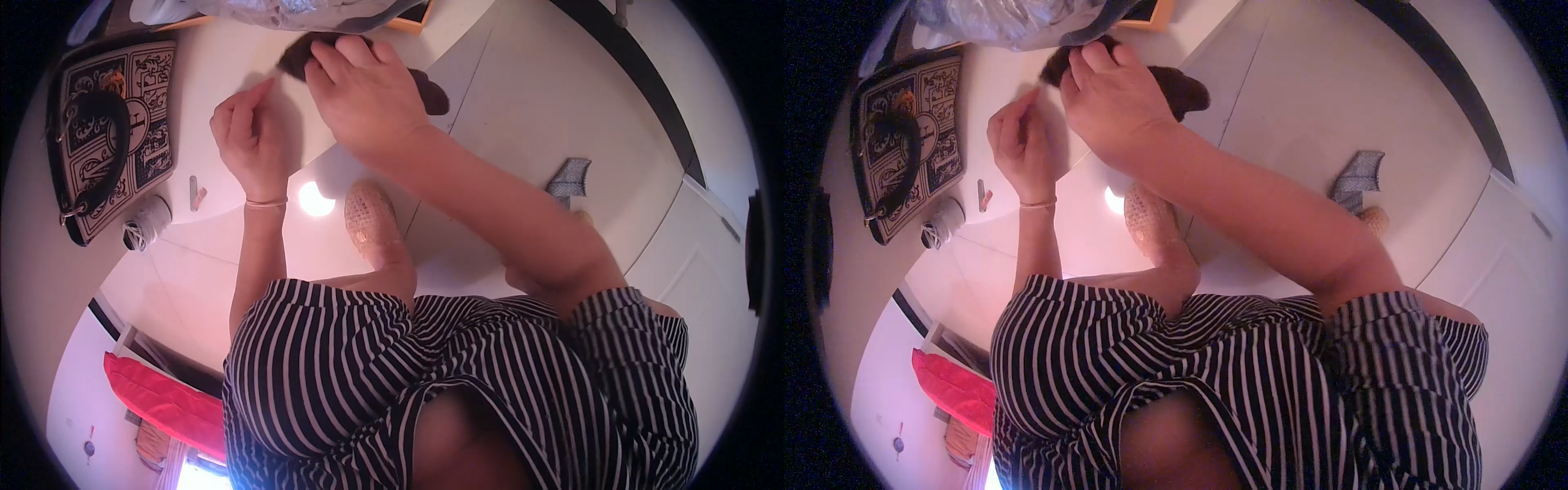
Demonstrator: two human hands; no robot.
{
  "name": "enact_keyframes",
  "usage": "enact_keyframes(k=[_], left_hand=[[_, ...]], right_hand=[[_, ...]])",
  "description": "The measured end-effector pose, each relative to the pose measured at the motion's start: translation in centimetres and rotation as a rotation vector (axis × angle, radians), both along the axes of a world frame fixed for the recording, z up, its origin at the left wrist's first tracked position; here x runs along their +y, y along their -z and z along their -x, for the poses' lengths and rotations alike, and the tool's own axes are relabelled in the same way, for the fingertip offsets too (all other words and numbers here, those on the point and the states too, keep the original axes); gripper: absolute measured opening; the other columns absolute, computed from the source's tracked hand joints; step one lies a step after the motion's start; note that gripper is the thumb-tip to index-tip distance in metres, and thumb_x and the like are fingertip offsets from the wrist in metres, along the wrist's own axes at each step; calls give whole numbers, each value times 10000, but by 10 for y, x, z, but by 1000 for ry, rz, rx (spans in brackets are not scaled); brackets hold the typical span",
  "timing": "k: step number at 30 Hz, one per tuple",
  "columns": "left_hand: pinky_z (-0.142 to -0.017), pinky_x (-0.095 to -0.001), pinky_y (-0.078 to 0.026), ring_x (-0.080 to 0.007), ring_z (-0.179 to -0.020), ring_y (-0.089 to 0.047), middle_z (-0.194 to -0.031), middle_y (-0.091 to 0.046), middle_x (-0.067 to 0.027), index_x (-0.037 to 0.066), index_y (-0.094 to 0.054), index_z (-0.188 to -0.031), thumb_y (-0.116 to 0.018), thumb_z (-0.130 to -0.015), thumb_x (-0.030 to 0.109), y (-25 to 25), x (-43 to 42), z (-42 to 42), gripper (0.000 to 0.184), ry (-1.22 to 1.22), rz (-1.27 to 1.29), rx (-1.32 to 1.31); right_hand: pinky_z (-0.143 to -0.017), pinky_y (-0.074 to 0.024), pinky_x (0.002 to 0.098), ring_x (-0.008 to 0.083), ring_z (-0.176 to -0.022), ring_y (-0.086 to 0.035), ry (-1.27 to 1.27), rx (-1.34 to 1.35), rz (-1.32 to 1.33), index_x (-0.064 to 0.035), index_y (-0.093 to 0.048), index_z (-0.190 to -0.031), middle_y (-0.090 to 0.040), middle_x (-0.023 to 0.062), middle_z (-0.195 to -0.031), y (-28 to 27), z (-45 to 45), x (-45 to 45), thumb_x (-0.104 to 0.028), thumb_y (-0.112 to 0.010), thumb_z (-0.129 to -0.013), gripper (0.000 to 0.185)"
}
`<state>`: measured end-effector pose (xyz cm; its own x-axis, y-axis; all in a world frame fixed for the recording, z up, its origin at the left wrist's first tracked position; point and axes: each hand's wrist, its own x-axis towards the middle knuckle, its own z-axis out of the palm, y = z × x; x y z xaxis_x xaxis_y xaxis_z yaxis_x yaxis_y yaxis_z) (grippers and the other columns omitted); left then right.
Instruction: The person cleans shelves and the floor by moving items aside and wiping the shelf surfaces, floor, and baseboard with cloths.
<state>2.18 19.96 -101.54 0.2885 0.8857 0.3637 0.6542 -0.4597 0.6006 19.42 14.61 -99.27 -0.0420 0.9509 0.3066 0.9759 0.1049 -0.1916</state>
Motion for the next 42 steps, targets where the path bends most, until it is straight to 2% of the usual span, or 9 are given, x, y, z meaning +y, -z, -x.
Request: enact_keyframes(k=[12,19,23,28,30,32,38,40,42], left_hand=[[-799,-290,-479,-198,-944,-575,-967,-620,-43,89,-729,-1063,-594,-861,-20,-1,2,0,267,-42,-3,-28],[-846,-243,-476,-134,-941,-582,-1046,-594,-32,74,-689,-1142,-565,-908,3,7,1,22,275,-196,175,-395],[-897,-250,-469,-117,-956,-581,-1078,-612,-36,27,-668,-1162,-580,-931,13,-5,-9,28,247,-253,183,-454],[-869,-230,-463,-94,-906,-569,-1044,-599,-12,41,-680,-1130,-581,-934,15,-7,-5,39,222,-315,72,-297],[-952,-261,-453,-139,-1047,-584,-1150,-656,-81,-17,-659,-1157,-567,-942,3,-10,-6,35,234,-364,174,-460],[-953,-263,-454,-143,-1046,-587,-1152,-656,-85,-23,-657,-1155,-561,-940,-7,-6,-4,38,236,-361,168,-464],[-964,-278,-459,-163,-1058,-597,-1152,-657,-103,-38,-647,-1145,-542,-923,-43,-11,-5,42,246,-355,121,-476],[-968,-282,-462,-169,-1062,-598,-1151,-657,-107,-38,-645,-1144,-539,-919,-48,-13,-7,46,249,-366,102,-467],[-959,-281,-466,-168,-1052,-601,-1147,-658,-106,-37,-644,-1143,-542,-918,-45,-15,-8,48,247,-376,90,-520]], right_hand=[[-805,-388,373,212,-1045,-513,-26,-44,-103,1,-683,-1074,-652,72,-1072,8,7,14,-151,-621,-762,352],[-924,-408,395,263,-1106,-539,-119,464,67,-81,-672,-1103,-647,21,-1201,0,-15,-30,-72,-610,-760,348],[-906,-431,416,282,-1105,-539,177,267,-92,-77,-662,-1160,-635,46,-1245,-3,-29,-46,-99,-656,-738,423],[-862,-428,401,249,-1108,-539,166,-2,-62,-8,-648,-1150,-631,74,-1252,14,-8,-20,-159,-672,-733,445],[-845,-431,397,255,-1120,-539,154,-49,-16,7,-646,-1116,-632,81,-1228,12,1,-2,-141,-658,-732,412],[-839,-436,398,214,-1097,-555,156,-46,27,-53,-686,-1029,-671,38,-1125,8,11,18,-128,-637,-731,311],[-936,-452,400,293,-1117,-567,-221,410,-49,16,-629,-1125,-626,143,-1195,17,39,78,-87,-531,-849,311],[-837,-433,380,152,-1062,-568,-624,405,27,-125,-725,-930,-698,-30,-1005,19,44,85,-120,-613,-738,223],[-827,-427,354,119,-997,-572,-640,411,91,-165,-713,-787,-680,-79,-866,13,48,71,-131,-607,-742,121]])
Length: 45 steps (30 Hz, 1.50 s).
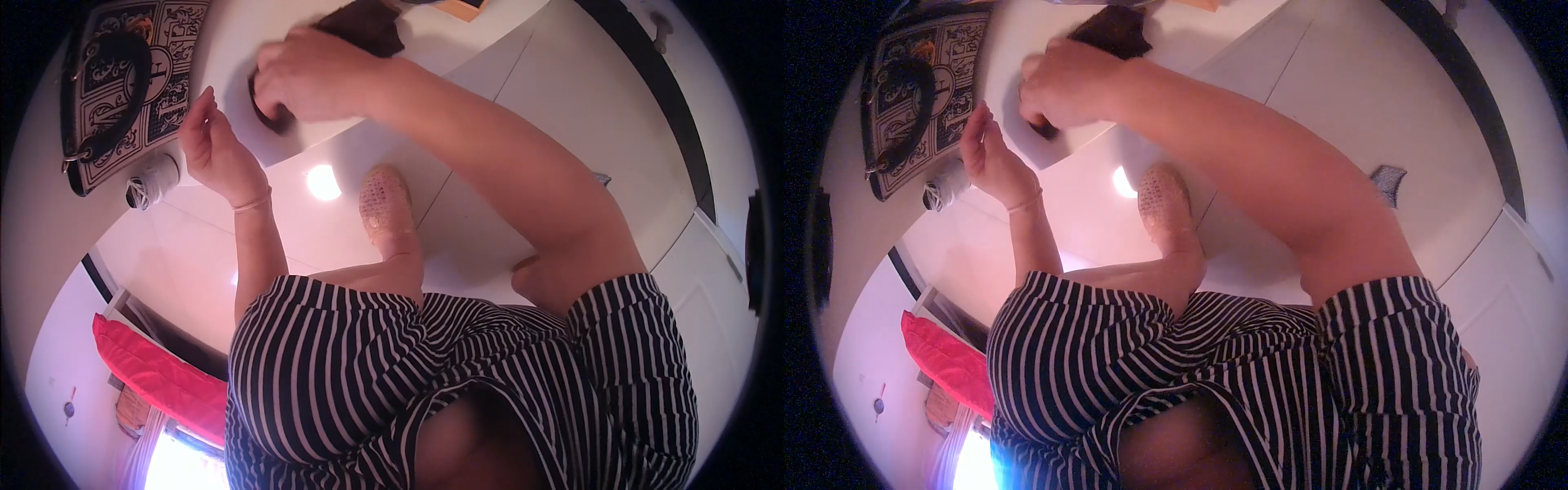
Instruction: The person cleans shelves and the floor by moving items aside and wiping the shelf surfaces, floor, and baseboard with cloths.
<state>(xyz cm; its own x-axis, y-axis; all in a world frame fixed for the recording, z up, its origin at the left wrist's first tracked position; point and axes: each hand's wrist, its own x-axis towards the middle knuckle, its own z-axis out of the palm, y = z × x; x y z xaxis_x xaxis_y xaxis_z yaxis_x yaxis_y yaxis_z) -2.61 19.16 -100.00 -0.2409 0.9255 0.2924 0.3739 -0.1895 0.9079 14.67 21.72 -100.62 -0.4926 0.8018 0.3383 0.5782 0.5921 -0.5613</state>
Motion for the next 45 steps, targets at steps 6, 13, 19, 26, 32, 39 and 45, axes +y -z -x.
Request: enact_keyframes(k=[6,13,19,26,32,39,45], left_hand=[[-897,-259,-473,-140,-966,-603,-1042,-666,-60,-7,-672,-1073,-519,-931,-39,-11,-29,-3,211,108,92,83],[-995,-321,-454,-184,-1116,-589,-1141,-639,-107,-5,-520,-1300,-610,-932,49,-44,-51,-54,382,923,798,-366],[-944,-318,-520,-207,-1067,-648,-1147,-638,-120,-19,-523,-1208,-579,-872,-72,-29,-58,-81,345,899,864,-295],[-846,-267,-513,-159,-872,-657,-1021,-665,-91,-32,-598,-1127,-449,-832,-75,-38,-53,-69,333,998,1082,-622],[-883,-259,-481,-147,-1039,-606,-1113,-654,-77,-4,-546,-1255,-495,-991,121,-33,-50,-65,298,816,893,-445],[-1060,-387,-439,-242,-1229,-536,-1297,-555,-148,5,-376,-1425,-776,-835,209,-53,-52,-67,741,1244,1037,-431],[-1021,-340,-469,-173,-1134,-592,-1216,-620,-72,19,-493,-1350,-685,-859,-20,-55,-56,-61,529,1019,1095,-636]], right_hand=[[-834,-407,338,154,-942,-559,-310,-259,141,-158,-635,-671,-620,-73,-772,-17,-55,-72,-166,-633,-728,57],[-834,-467,401,269,-955,-589,129,272,363,-80,-644,-794,-673,44,-833,-53,-114,-121,2,-569,-726,131],[-878,-480,394,302,-985,-612,478,525,289,-62,-627,-1052,-654,116,-1010,-49,-86,-139,-18,-544,-854,220],[-770,-476,264,109,-831,-573,566,1029,1234,-34,-619,-1065,-649,29,-905,-18,-103,-162,-243,-519,-1020,237],[-687,-482,241,82,-762,-562,676,1163,1304,-28,-622,-1059,-627,4,-882,-58,-119,-152,-346,-584,-987,328],[-835,-494,286,130,-939,-597,559,816,1038,-32,-596,-1154,-636,55,-1001,-85,-96,-157,-265,-749,-867,401],[-968,-461,321,201,-1126,-575,418,533,607,-31,-518,-1322,-578,123,-1226,-70,-94,-152,-180,-726,-863,526]])
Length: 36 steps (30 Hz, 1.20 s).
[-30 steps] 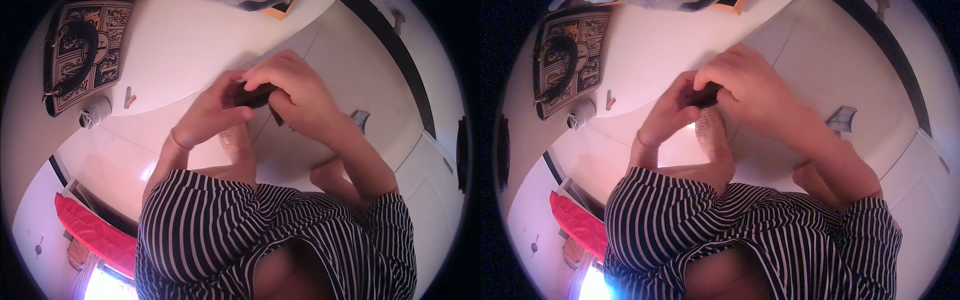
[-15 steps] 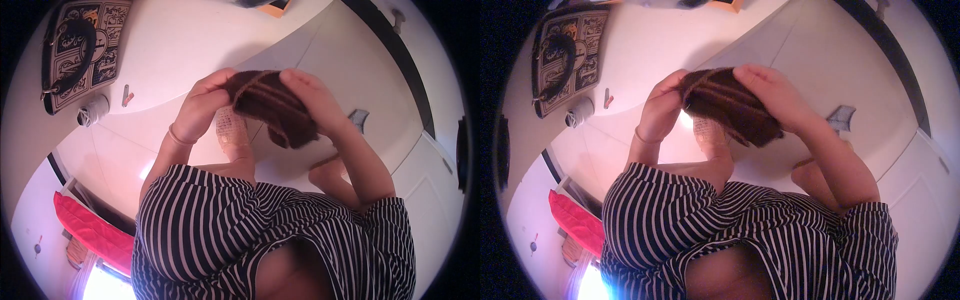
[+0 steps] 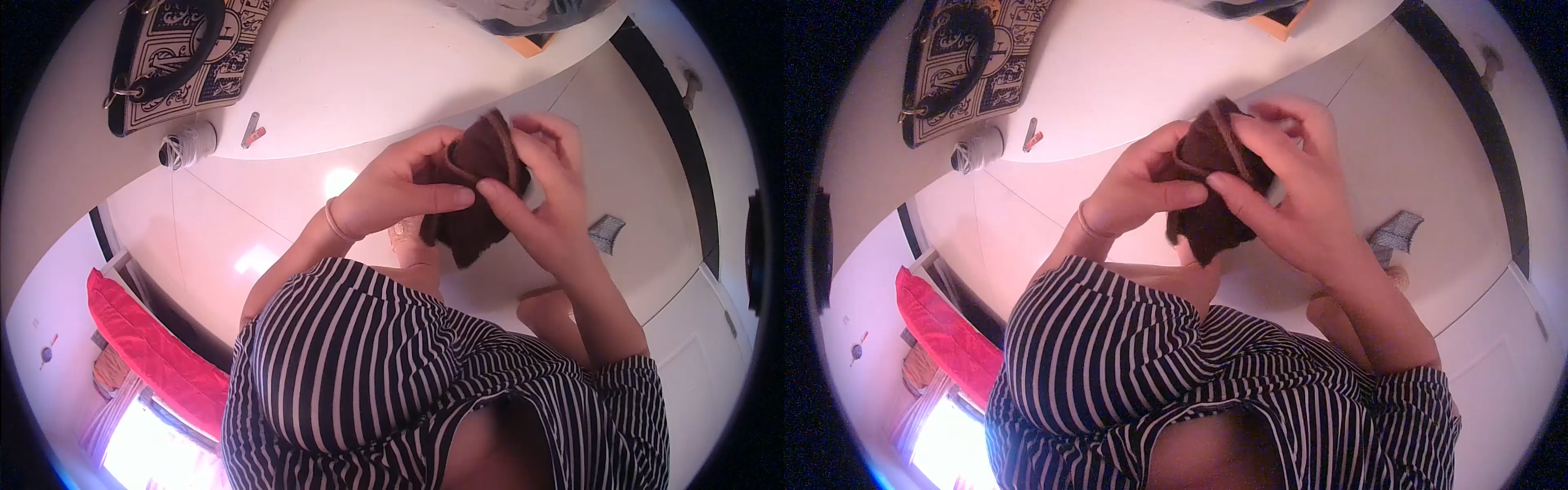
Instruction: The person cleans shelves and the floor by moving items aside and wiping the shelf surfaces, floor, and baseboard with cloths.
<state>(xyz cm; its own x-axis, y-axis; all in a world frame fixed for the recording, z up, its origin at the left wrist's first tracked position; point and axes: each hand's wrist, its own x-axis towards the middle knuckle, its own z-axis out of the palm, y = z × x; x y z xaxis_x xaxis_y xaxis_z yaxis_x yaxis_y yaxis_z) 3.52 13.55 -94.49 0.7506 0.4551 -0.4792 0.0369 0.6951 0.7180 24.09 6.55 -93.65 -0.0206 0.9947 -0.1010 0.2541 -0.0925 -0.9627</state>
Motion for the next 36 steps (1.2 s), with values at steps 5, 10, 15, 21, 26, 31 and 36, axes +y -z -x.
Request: enact_keyframes(k=[5,10,15,21,26,31,36], left_hand=[[-874,-270,-507,-157,-977,-625,-1094,-666,-91,6,-635,-1201,-715,-872,55,1,8,23,342,-49,-832,224],[-816,-303,-526,-168,-892,-625,-1076,-623,-84,58,-687,-1139,-701,-900,132,14,28,101,250,-606,-1172,1148],[-839,-345,-493,-226,-869,-607,-1029,-627,-94,54,-692,-1096,-749,-854,239,48,33,160,309,-449,-1242,1434],[-759,-333,-474,-189,-798,-563,-837,-602,-57,32,-704,-1045,-761,-854,306,54,44,159,339,-518,-1084,1365],[-765,-327,-481,-185,-795,-589,-853,-650,-76,22,-701,-1034,-753,-855,298,48,49,140,333,-570,-959,1382],[-745,-307,-491,-170,-785,-608,-872,-668,-80,18,-679,-1047,-734,-877,266,48,43,141,306,-579,-1111,1412],[-716,-248,-474,-120,-779,-600,-889,-677,-35,27,-672,-990,-682,-933,201,43,41,146,183,-936,-1082,1108]], right_hand=[[-1029,-426,345,226,-1183,-558,68,325,92,-64,-533,-1355,-558,113,-1266,10,27,4,-60,-684,-848,529],[-1038,-428,395,269,-1236,-537,48,-3,-184,-63,-597,-1186,-576,77,-1306,-19,58,31,-36,-701,-819,383],[-1104,-340,491,288,-1343,-428,-455,-479,-539,-148,-680,-1159,-540,3,-1395,57,132,67,-251,-702,-760,412],[-1165,-265,469,244,-1380,-414,-319,-846,-680,-236,-550,-1381,-461,-14,-1493,78,153,157,-293,-547,-934,451],[-1098,-249,522,273,-1394,-341,-23,-801,-509,-265,-580,-1350,-420,-39,-1512,95,108,163,-257,-518,-914,441],[-1068,-359,400,261,-1215,-522,56,-940,-523,-245,-629,-1281,-569,-21,-1347,68,45,79,-201,-630,-844,440],[-1091,-344,414,269,-1263,-505,4,-766,-469,-194,-546,-1357,-537,23,-1398,65,55,90,-94,-586,-836,531]])
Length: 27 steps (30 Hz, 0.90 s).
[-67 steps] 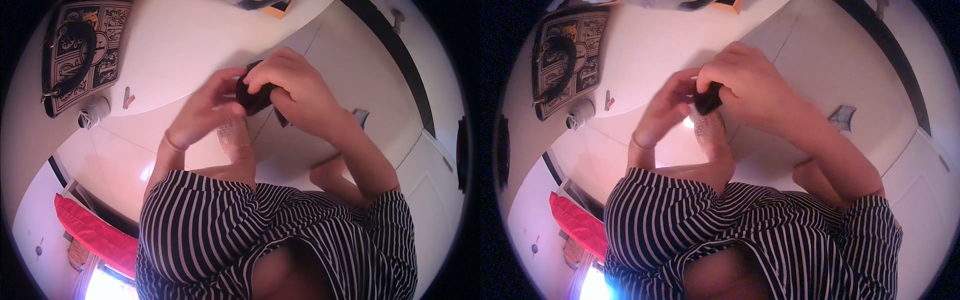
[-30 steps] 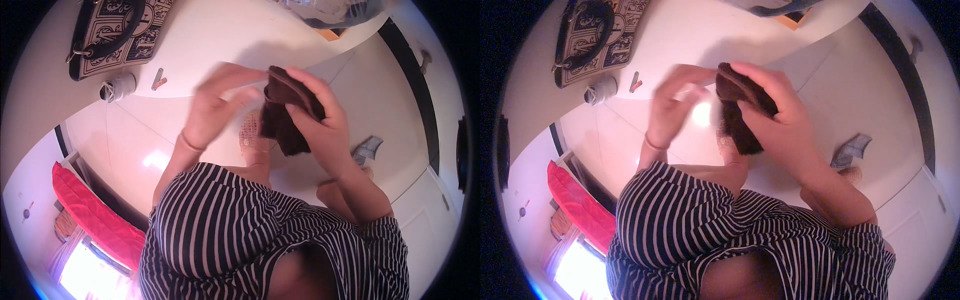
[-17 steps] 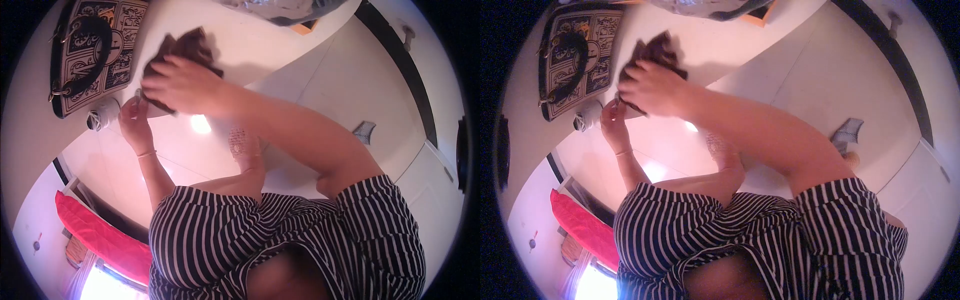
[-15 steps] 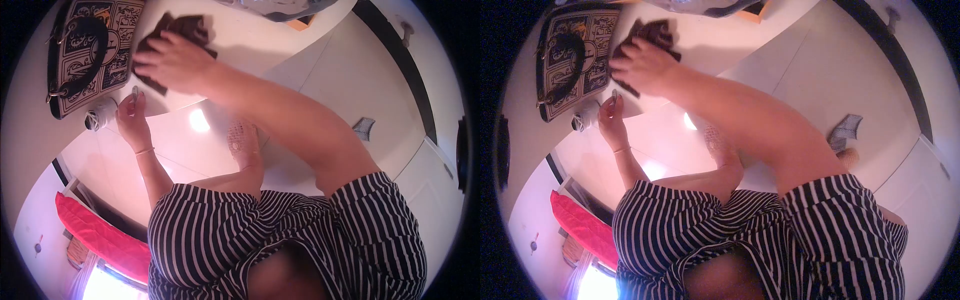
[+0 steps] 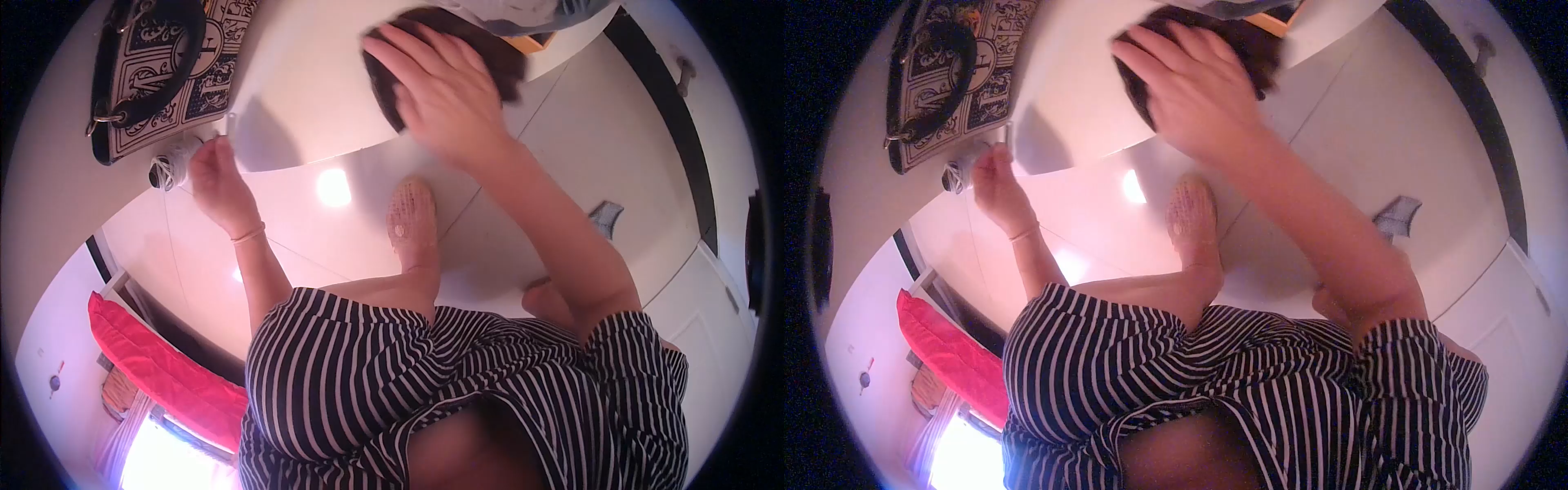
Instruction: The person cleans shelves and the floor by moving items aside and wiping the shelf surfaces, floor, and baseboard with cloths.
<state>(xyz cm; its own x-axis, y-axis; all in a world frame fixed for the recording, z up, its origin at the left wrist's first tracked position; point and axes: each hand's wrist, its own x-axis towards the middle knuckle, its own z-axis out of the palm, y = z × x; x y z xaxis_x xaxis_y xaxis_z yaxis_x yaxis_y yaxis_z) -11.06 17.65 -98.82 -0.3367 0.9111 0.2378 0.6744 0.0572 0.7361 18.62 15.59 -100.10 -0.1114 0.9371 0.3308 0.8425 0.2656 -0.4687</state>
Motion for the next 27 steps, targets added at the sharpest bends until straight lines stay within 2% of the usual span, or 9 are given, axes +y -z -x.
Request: enact_keyframes(k=[5,7,9,11,17,18,21,22,27], left_hand=[[-704,-256,-489,-108,-767,-605,-849,-684,-17,37,-683,-963,-718,-912,250,-28,10,-22,222,5,-177,70],[-699,-261,-498,-112,-753,-614,-850,-698,-27,36,-697,-956,-739,-894,266,-33,22,-36,242,37,-193,210],[-698,-278,-507,-128,-753,-639,-871,-714,-39,39,-711,-969,-757,-875,261,-28,32,-44,246,74,-168,250],[-698,-284,-506,-129,-761,-636,-887,-716,-41,37,-711,-975,-741,-882,248,-14,41,-48,233,144,-151,198],[-773,-292,-521,-180,-804,-656,-930,-716,-76,31,-711,-1034,-699,-913,273,-1,48,-68,271,257,75,385],[-799,-321,-527,-224,-910,-651,-1012,-700,-89,38,-694,-1101,-682,-919,270,3,51,-68,295,291,113,435],[-886,-365,-489,-256,-1066,-597,-1149,-644,-109,44,-660,-1156,-679,-912,209,8,53,-84,295,423,-30,525],[-1002,-412,-444,-308,-1185,-548,-1294,-568,-145,65,-617,-1244,-687,-907,186,5,48,-99,364,506,-113,508],[-1016,-434,-454,-342,-1263,-502,-1390,-498,-175,67,-603,-1283,-658,-926,137,-4,38,-129,368,567,-184,585]], right_hand=[[-1095,-355,427,282,-1268,-499,-286,179,36,-112,-562,-1321,-553,68,-1359,3,83,51,-86,-571,-811,510],[-1066,-381,403,250,-1235,-517,-527,213,383,-127,-617,-1239,-583,44,-1307,-9,109,50,-119,-570,-826,416],[-998,-415,371,192,-1178,-545,-437,113,-82,-144,-662,-1128,-609,7,-1265,10,125,9,-138,-572,-827,314],[-956,-411,347,152,-1124,-556,-411,228,-126,-174,-680,-1068,-613,-24,-1258,24,117,-13,-165,-583,-820,266],[-960,-389,344,166,-1127,-567,-272,226,-65,-199,-681,-1052,-612,-29,-1263,15,-7,-48,-153,-604,-767,299],[-952,-396,353,172,-1125,-571,-317,214,-35,-195,-684,-1049,-616,-28,-1265,14,-32,-49,-143,-607,-757,307],[-925,-414,359,189,-1104,-575,-287,125,-136,-187,-691,-1055,-625,-27,-1262,18,-94,-51,-110,-602,-755,322],[-925,-414,359,189,-1104,-575,-250,98,-151,-187,-691,-1055,-625,-27,-1262,16,-124,-51,-110,-602,-755,322],[-954,-430,414,265,-1089,-572,-78,40,-215,-165,-690,-1052,-636,-1,-1247,20,-210,-26,62,-576,-682,449]])
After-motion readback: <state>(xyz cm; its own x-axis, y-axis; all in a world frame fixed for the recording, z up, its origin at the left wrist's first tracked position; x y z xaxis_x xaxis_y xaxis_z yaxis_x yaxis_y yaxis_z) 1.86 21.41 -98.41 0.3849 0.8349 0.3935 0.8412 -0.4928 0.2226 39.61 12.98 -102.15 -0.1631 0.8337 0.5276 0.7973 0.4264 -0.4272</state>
